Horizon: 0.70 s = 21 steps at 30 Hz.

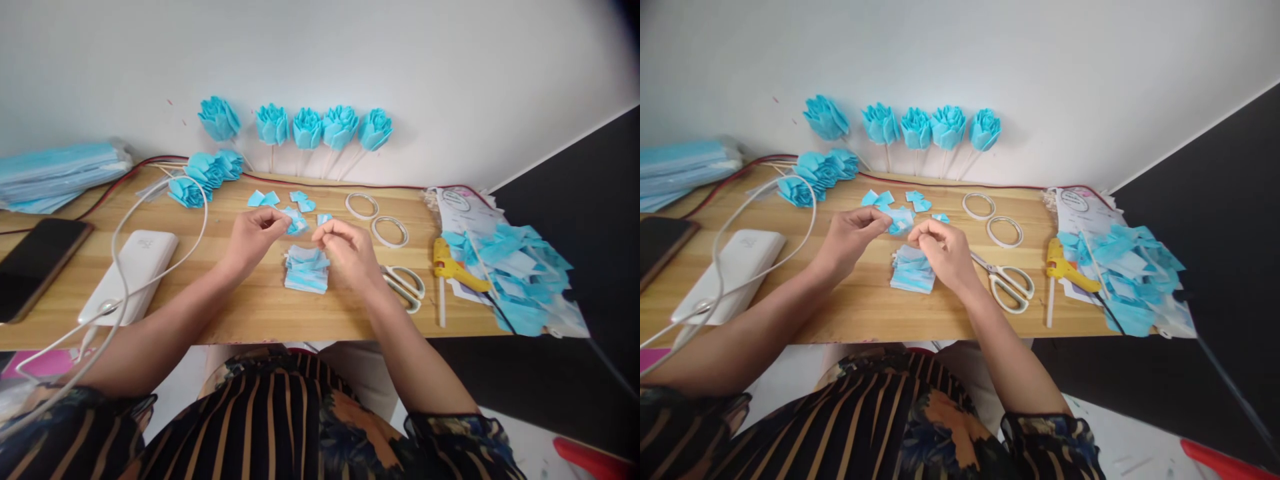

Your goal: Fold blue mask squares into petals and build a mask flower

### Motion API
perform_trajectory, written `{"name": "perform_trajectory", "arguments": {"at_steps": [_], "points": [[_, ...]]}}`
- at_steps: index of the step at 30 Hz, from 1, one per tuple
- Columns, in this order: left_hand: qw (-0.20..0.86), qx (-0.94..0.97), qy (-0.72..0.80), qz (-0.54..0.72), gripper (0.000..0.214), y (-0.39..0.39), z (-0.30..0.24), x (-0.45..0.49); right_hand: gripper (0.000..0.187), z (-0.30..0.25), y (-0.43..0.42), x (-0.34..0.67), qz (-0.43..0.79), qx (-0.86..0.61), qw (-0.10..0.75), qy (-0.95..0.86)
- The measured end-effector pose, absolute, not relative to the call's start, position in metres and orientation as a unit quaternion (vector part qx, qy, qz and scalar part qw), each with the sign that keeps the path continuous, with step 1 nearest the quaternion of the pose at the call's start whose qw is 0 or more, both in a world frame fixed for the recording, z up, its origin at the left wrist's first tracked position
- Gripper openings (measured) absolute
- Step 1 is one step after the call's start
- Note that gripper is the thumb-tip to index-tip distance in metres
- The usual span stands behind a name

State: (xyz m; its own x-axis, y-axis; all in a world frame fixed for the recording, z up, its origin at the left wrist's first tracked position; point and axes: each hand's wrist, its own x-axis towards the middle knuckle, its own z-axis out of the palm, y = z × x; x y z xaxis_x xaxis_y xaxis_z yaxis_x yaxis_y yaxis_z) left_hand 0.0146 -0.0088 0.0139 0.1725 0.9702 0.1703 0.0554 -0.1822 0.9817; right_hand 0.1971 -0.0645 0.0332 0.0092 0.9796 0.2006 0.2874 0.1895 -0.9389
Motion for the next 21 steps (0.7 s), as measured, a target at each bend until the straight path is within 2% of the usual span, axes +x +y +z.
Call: {"name": "perform_trajectory", "arguments": {"at_steps": [4,21], "points": [[0.484,0.607,0.416,0.474,0.017,-0.013,0.016,0.016,0.021,0.025,-0.063,0.186,0.351,-0.553,0.474,-0.588],[0.491,0.677,0.353,0.419,0.022,-0.014,0.013,0.016,0.013,0.021,-0.063,0.181,0.306,-0.575,0.481,-0.587]]}}
